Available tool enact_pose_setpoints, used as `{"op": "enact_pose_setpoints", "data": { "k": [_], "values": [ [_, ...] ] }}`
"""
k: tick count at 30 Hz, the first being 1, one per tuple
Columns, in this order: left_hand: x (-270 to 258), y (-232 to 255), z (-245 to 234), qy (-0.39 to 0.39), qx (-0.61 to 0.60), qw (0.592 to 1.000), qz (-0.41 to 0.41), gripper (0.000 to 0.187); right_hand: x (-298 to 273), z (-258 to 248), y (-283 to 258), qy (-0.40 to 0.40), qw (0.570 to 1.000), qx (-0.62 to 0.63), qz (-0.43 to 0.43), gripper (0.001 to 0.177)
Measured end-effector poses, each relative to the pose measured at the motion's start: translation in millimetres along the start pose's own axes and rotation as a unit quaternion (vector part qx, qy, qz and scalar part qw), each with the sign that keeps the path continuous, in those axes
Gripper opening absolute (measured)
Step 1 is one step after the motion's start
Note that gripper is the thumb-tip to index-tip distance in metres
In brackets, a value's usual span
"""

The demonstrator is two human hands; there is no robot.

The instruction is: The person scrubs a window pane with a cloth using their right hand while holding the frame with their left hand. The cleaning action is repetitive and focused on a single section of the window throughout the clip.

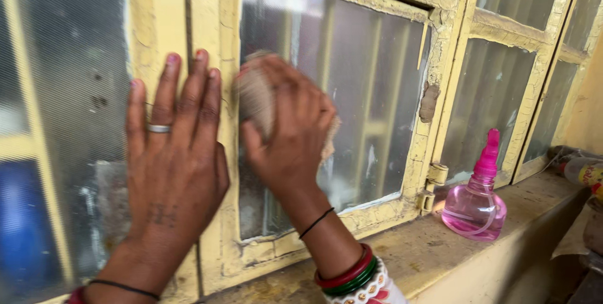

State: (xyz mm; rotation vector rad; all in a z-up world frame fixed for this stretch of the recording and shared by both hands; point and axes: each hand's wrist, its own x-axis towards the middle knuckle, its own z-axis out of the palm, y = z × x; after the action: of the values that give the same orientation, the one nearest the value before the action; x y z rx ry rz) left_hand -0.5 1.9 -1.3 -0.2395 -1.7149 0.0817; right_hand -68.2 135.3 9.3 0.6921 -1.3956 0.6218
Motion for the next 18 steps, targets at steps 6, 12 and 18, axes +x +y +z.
{"op": "enact_pose_setpoints", "data": {
  "k": [6,12,18],
  "values": [
    [-0.3,2.3,-0.4,-0.022,0.06,0.998,-0.005,0.068,-0.4,-2.6,54.6,0.056,0.998,-0.023,0.029,0.061],
    [-1.4,1.5,-1.7,-0.034,0.119,0.992,0.002,0.069,-11.9,-28.4,170.4,0.157,0.958,-0.054,0.234,0.05],
    [-3.2,-1.4,1.3,-0.008,-0.003,1.0,-0.004,0.063,-24.1,-20.6,145.3,0.149,0.955,-0.002,0.256,0.051]
  ]
}}
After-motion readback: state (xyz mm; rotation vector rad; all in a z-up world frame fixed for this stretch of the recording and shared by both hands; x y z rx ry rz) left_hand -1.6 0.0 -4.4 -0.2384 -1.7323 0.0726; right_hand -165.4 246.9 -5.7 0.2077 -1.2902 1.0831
